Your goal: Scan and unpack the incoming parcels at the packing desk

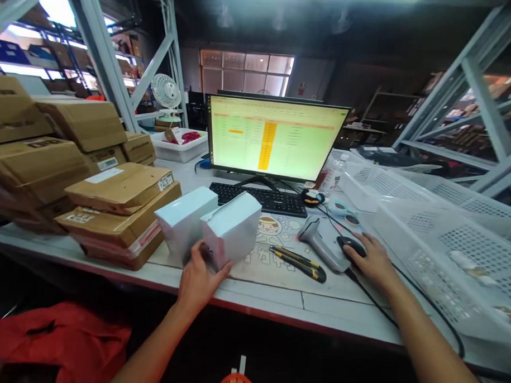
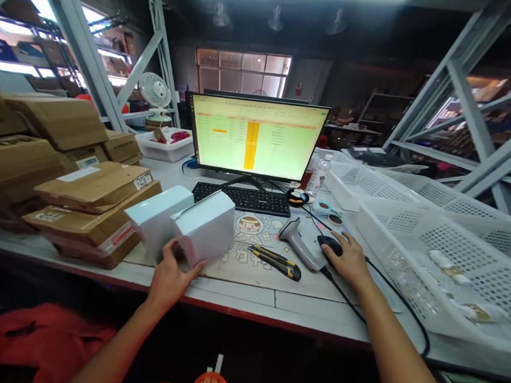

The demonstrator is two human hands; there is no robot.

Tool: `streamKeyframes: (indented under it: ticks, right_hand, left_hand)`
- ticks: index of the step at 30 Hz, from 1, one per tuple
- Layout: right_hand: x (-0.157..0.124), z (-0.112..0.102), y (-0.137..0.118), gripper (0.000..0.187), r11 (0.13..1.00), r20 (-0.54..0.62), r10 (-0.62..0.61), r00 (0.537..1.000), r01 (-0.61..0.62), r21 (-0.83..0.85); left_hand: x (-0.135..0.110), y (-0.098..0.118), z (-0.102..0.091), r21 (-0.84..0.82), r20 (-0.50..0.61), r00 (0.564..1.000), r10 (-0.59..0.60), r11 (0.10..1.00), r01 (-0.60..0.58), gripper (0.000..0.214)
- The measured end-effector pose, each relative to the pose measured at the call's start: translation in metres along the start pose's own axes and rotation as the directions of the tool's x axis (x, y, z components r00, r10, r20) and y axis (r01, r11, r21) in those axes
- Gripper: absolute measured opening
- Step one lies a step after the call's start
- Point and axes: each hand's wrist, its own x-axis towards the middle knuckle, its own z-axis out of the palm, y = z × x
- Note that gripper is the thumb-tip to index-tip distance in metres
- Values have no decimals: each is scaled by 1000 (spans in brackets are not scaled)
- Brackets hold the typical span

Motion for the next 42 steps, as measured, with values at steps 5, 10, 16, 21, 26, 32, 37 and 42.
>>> streamKeyframes:
  ticks: [5, 10, 16, 21, 26, 32, 37, 42]
  right_hand:
    - [-4, 16, 9, 61, 982, 3, -65, 998, 63, 180]
    - [-13, 23, 7, 54, 983, -57, -58, 997, 67, 168]
    - [-17, 26, 7, 50, 994, -118, -17, 993, 30, 105]
    - [-18, 27, 5, 48, 995, -117, -5, 993, 17, 98]
    - [-18, 25, 4, 46, 996, -115, 0, 993, 10, 83]
    - [-18, 27, 4, 45, 996, -117, -7, 993, 17, 86]
    - [-16, 21, 7, 48, 996, -119, -25, 993, 35, 87]
    - [27, -12, -36, 51, 990, -110, -131, 985, 136, 46]
  left_hand:
    - [-3, 0, 1, -57, -3, 999, -35, 998, 35, 90]
    - [-3, 2, 0, -7, 25, 994, -104, 995, 104, 98]
    - [-4, -1, 0, 44, 56, 987, -148, 988, 146, 104]
    - [-6, -5, 1, 89, 44, 985, -166, 983, 161, 102]
    - [-11, -16, 4, 93, 10, 995, -97, 991, 95, 103]
    - [-13, -22, 4, 55, 1, 1000, 15, 998, -15, 98]
    - [-14, -30, 2, 29, -58, 970, 237, 971, -236, 83]
    - [-12, -27, -4, 7, -73, 865, 496, 868, -497, 58]
